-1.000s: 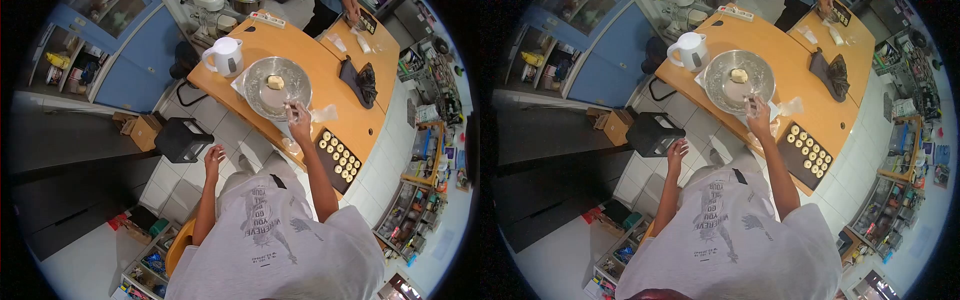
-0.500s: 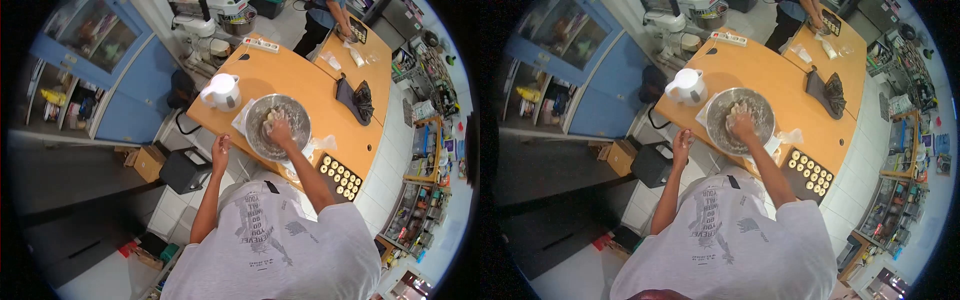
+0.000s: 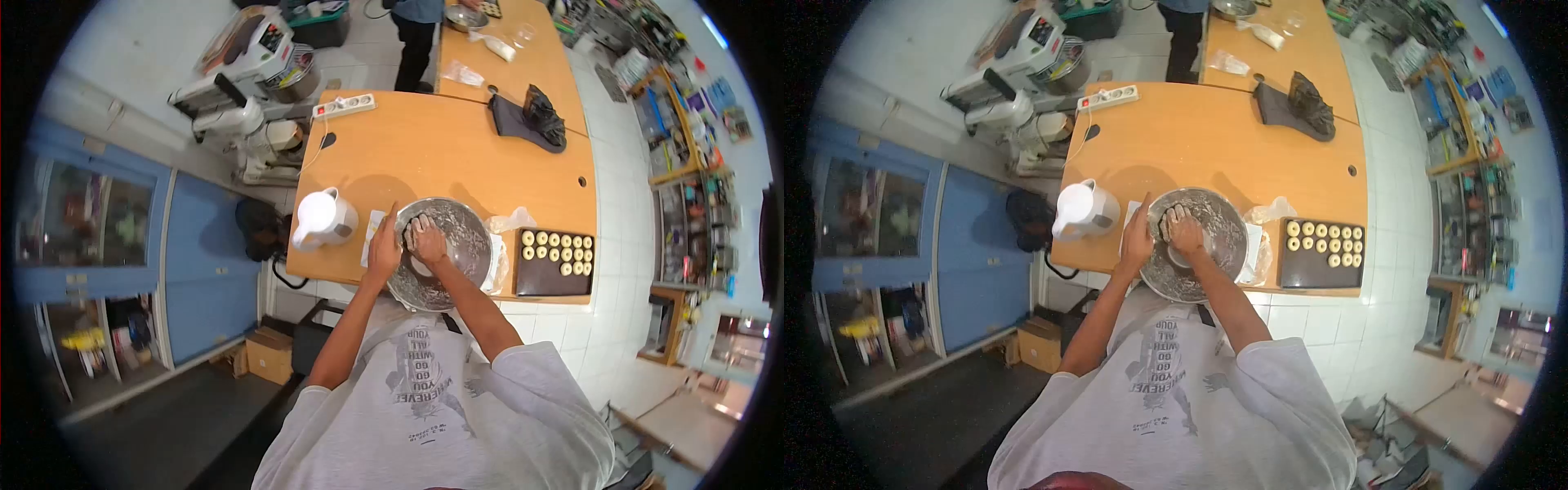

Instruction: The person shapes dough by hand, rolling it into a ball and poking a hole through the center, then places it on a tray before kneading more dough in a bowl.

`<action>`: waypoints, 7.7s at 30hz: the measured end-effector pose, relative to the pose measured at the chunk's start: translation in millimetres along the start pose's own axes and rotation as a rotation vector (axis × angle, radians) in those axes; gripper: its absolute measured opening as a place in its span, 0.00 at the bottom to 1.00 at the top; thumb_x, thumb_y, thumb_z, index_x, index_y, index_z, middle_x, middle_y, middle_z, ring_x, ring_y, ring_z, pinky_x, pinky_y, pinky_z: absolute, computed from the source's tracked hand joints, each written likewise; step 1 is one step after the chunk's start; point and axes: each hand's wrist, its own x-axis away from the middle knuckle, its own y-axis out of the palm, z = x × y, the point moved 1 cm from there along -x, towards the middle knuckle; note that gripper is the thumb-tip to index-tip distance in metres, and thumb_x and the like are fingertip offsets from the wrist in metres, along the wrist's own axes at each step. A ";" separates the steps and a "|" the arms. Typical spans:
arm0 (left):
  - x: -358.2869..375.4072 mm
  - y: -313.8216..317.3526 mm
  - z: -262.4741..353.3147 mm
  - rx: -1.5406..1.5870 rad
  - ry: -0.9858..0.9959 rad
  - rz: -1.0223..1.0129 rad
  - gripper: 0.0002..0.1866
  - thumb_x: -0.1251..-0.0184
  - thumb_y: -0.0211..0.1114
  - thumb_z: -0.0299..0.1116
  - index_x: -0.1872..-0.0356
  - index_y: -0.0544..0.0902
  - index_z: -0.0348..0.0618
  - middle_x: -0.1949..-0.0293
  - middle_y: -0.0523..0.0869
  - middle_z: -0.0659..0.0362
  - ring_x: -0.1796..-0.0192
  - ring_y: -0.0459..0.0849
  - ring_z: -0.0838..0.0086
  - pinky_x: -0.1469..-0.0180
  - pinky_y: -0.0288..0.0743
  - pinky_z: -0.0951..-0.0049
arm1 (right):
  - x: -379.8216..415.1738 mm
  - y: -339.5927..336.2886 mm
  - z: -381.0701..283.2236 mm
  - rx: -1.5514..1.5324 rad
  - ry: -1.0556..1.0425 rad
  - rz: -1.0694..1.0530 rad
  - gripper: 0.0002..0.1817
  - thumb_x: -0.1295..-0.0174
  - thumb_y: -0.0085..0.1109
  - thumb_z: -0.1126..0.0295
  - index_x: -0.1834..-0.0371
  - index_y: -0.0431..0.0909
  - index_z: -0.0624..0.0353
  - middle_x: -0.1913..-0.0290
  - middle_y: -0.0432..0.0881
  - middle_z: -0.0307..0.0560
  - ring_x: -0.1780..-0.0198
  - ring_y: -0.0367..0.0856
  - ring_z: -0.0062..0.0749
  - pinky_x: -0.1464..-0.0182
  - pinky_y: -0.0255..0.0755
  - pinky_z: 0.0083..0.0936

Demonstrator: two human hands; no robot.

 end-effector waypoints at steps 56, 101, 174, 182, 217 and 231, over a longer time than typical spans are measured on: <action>-36.7 -12.5 -22.2 0.261 -0.012 -0.185 0.42 0.45 0.51 0.03 0.24 0.70 0.38 0.34 0.80 0.40 0.30 0.79 0.46 0.31 0.73 0.54 | 39.0 -100.3 -59.6 -0.180 0.507 -0.059 0.15 0.40 0.68 0.72 0.48 0.87 0.53 0.44 0.85 0.45 0.35 0.77 0.49 0.32 0.72 0.44; -41.9 -16.2 -18.1 0.217 -0.004 -0.229 0.40 0.43 0.52 0.05 0.25 0.70 0.36 0.35 0.79 0.38 0.32 0.78 0.43 0.32 0.72 0.54 | 14.5 -52.0 -51.1 0.047 0.534 -0.315 0.33 0.47 0.67 0.73 0.33 0.77 0.59 0.36 0.82 0.59 0.34 0.80 0.54 0.31 0.75 0.46; -49.2 -13.0 -24.8 0.264 0.036 -0.190 0.41 0.43 0.50 0.04 0.24 0.71 0.42 0.45 0.81 0.41 0.44 0.83 0.46 0.41 0.77 0.56 | 6.5 -67.1 0.3 0.045 0.387 -0.385 0.27 0.50 0.70 0.73 0.42 0.84 0.59 0.42 0.85 0.62 0.36 0.81 0.57 0.34 0.77 0.46; -49.7 -7.2 -27.5 0.253 0.040 -0.099 0.42 0.44 0.50 0.04 0.24 0.72 0.43 0.48 0.81 0.42 0.44 0.82 0.47 0.43 0.75 0.54 | 18.8 -63.7 -6.8 0.064 0.426 -0.116 0.29 0.48 0.69 0.72 0.38 0.83 0.57 0.34 0.81 0.62 0.33 0.78 0.58 0.31 0.75 0.45; -52.1 -7.0 -24.6 0.225 -0.022 -0.135 0.42 0.47 0.49 0.04 0.26 0.74 0.43 0.47 0.81 0.42 0.43 0.82 0.48 0.41 0.76 0.57 | -22.9 -18.6 -35.2 0.355 0.388 -0.292 0.23 0.22 0.46 0.49 0.42 0.79 0.55 0.41 0.78 0.57 0.36 0.75 0.53 0.38 0.65 0.60; -52.2 -5.2 -25.9 0.256 -0.036 -0.103 0.38 0.45 0.49 0.05 0.29 0.76 0.38 0.46 0.82 0.42 0.45 0.83 0.46 0.45 0.77 0.57 | 32.2 50.8 46.8 -0.369 1.034 -0.096 0.21 0.31 0.56 0.67 0.38 0.78 0.64 0.43 0.84 0.67 0.35 0.80 0.59 0.30 0.72 0.48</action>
